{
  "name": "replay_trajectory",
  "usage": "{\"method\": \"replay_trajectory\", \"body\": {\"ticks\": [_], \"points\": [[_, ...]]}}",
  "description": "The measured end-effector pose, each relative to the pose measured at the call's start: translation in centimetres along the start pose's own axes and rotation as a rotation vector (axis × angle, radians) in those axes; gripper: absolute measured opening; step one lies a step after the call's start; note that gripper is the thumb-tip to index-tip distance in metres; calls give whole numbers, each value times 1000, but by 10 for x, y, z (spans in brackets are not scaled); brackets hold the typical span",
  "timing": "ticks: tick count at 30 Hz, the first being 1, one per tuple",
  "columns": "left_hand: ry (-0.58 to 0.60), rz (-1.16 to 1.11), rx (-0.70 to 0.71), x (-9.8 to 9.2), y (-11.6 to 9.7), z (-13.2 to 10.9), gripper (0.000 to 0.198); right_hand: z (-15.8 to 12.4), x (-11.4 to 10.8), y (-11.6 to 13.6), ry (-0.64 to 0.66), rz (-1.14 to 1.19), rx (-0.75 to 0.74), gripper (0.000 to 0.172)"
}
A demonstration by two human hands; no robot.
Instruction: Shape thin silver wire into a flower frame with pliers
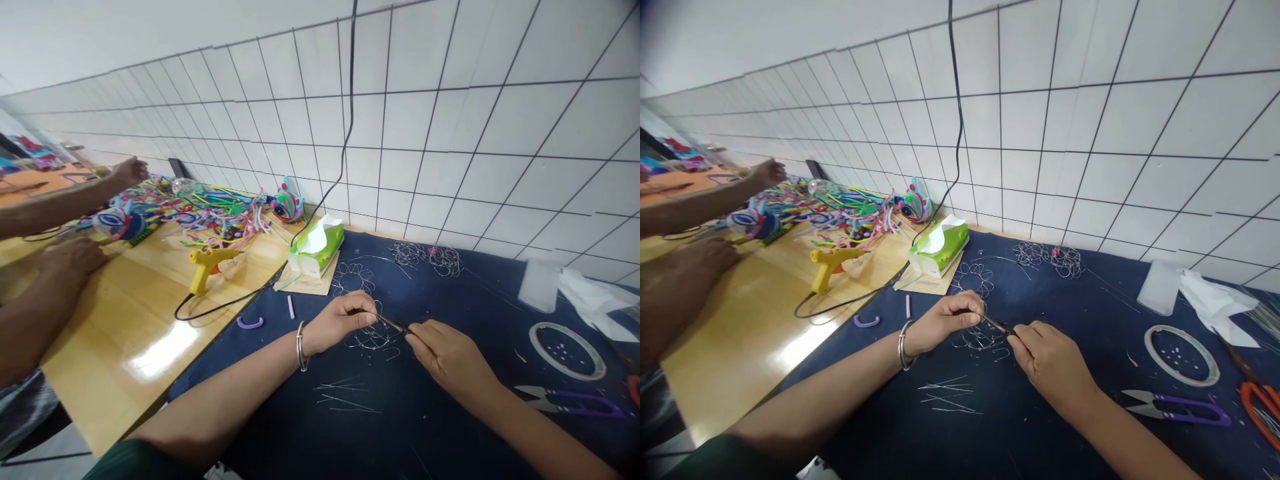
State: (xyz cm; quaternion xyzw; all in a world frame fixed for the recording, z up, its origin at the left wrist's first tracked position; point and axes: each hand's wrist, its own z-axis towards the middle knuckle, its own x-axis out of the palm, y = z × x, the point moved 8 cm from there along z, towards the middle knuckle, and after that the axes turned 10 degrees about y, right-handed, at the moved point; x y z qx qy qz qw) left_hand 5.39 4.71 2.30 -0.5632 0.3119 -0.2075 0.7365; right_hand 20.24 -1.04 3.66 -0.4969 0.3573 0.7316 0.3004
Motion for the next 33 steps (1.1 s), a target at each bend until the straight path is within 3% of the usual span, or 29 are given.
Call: {"method": "replay_trajectory", "body": {"ticks": [8,17,24,33], "points": [[-53,-289,-115,5,13,-2,16,-1,-2,5,-96,-155,-50,21],[48,-404,-199,12,21,-1,15,0,-5,10,-95,-190,-85,20],[-7,-485,-223,12,29,-3,17,0,-3,8,-111,-152,-79,21],[-89,-373,-194,8,31,-3,20,1,-2,8,-87,-129,-53,20]]}}
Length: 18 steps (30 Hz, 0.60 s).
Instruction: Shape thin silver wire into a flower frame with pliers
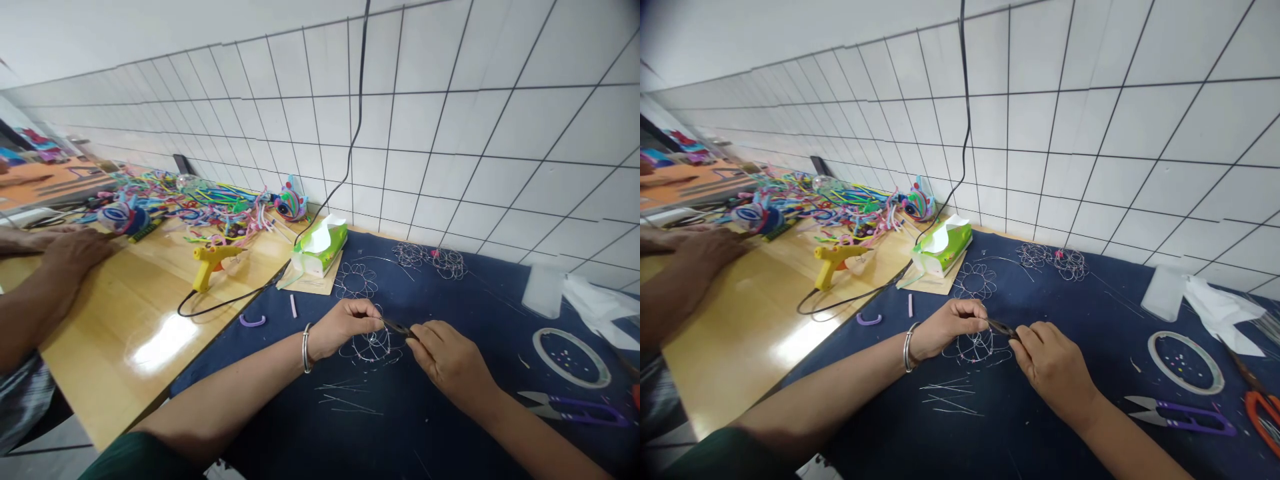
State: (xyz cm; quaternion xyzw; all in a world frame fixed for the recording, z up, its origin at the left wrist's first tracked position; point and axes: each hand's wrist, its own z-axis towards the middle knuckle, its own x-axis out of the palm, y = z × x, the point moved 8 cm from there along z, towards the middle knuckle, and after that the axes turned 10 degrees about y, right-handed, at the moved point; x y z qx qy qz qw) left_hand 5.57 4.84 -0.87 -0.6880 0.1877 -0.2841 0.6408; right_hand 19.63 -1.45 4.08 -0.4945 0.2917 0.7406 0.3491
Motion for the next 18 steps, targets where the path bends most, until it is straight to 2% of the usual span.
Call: {"method": "replay_trajectory", "body": {"ticks": [6,11,18], "points": [[4,249,61,2,-9,-2,15,1,-4,-3,19,17,59,23],[11,420,121,5,-17,-3,13,0,-7,-4,-8,19,31,22],[-2,430,131,5,-20,-3,13,2,-12,-7,5,21,37,22]]}}
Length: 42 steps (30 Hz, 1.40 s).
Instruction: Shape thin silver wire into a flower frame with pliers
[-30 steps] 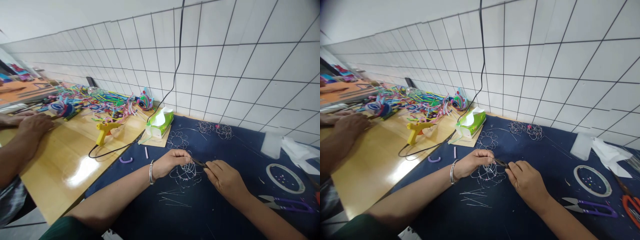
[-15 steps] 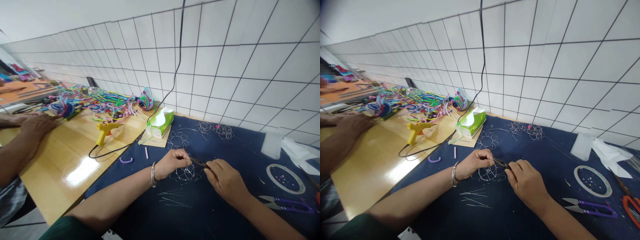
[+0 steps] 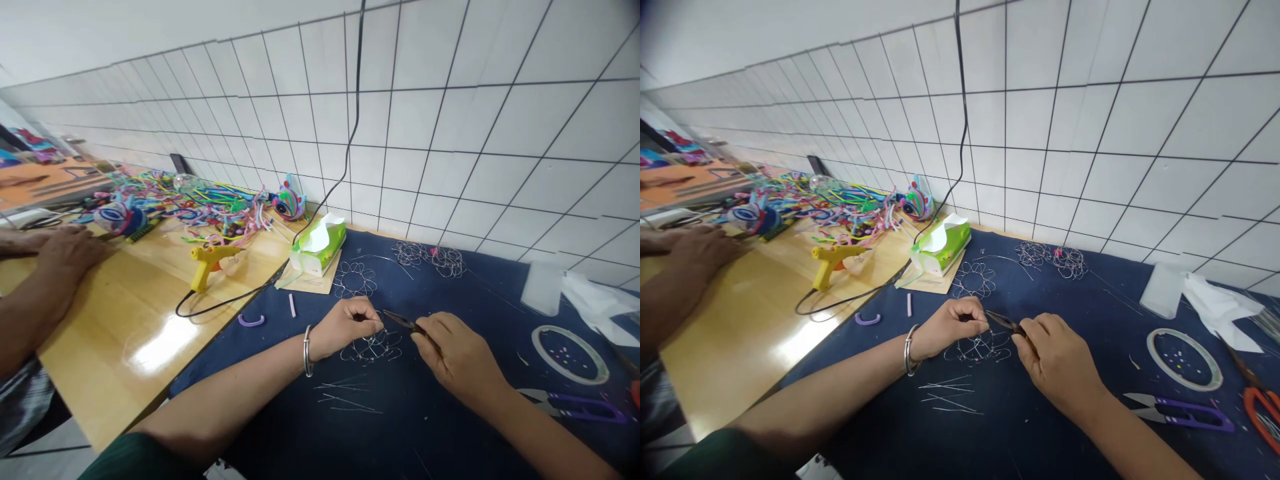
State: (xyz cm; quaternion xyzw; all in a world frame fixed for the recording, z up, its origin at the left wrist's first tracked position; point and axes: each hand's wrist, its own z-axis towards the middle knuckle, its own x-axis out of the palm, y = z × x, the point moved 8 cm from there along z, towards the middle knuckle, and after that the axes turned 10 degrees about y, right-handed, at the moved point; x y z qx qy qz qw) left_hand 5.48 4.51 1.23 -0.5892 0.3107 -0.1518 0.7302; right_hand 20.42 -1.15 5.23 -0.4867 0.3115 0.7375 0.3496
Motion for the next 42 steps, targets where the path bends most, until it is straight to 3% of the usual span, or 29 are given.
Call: {"method": "replay_trajectory", "body": {"ticks": [5,20,31,35,42], "points": [[5,-30,-16,2,4,0,15,1,3,4,47,-27,-7,22],[37,74,59,5,-7,0,11,-2,1,4,-16,-27,-25,21],[16,34,57,2,-4,0,11,1,2,4,47,-30,-17,21],[41,67,69,4,-6,1,11,-1,3,5,13,-38,-41,20],[29,154,153,3,-16,1,12,-4,6,4,0,33,-83,18]]}}
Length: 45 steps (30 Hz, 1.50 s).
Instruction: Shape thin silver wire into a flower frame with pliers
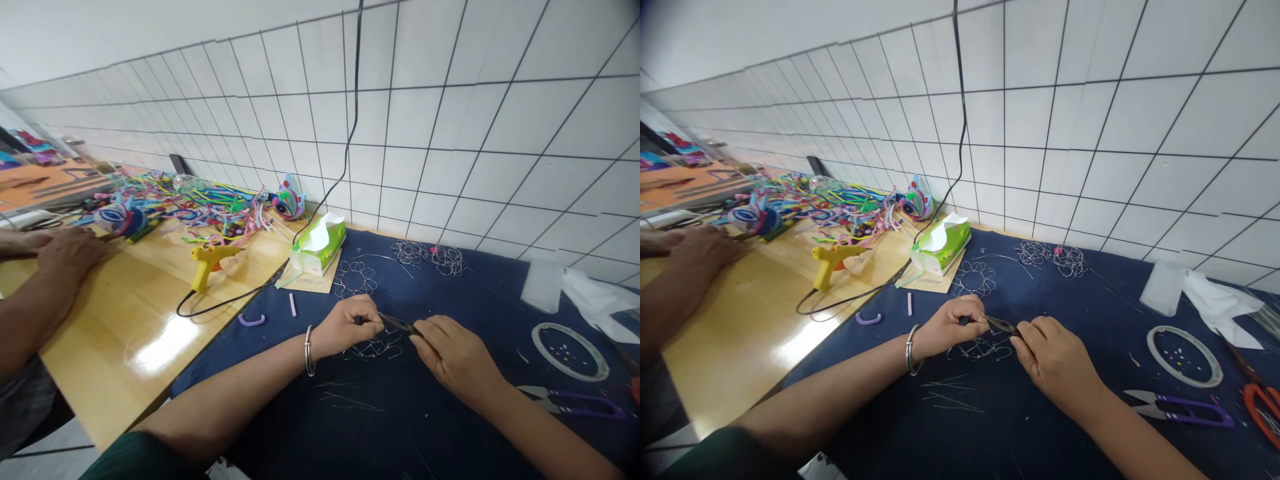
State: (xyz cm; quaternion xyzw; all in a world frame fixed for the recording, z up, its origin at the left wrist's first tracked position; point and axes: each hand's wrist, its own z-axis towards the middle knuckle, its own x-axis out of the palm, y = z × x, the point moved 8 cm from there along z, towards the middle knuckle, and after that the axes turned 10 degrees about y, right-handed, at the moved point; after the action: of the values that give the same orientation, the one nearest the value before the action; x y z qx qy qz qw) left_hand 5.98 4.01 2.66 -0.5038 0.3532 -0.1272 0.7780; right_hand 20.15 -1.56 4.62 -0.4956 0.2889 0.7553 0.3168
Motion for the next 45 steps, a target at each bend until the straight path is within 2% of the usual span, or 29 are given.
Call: {"method": "replay_trajectory", "body": {"ticks": [7,15,21,26,33,45], "points": [[10,35,79,-2,-8,1,13,1,0,-1,11,141,-11,16],[244,-126,95,8,-3,0,10,0,-4,2,27,14,-162,16],[335,-153,132,14,-8,-2,7,-3,-3,4,28,-67,-260,17],[398,-129,107,18,-9,-3,9,-4,-3,3,39,-153,-299,18],[362,-95,58,13,-10,0,13,-2,-2,-9,13,-147,-194,16],[186,-17,48,4,-7,1,11,0,0,-8,-21,-88,-93,17]]}}
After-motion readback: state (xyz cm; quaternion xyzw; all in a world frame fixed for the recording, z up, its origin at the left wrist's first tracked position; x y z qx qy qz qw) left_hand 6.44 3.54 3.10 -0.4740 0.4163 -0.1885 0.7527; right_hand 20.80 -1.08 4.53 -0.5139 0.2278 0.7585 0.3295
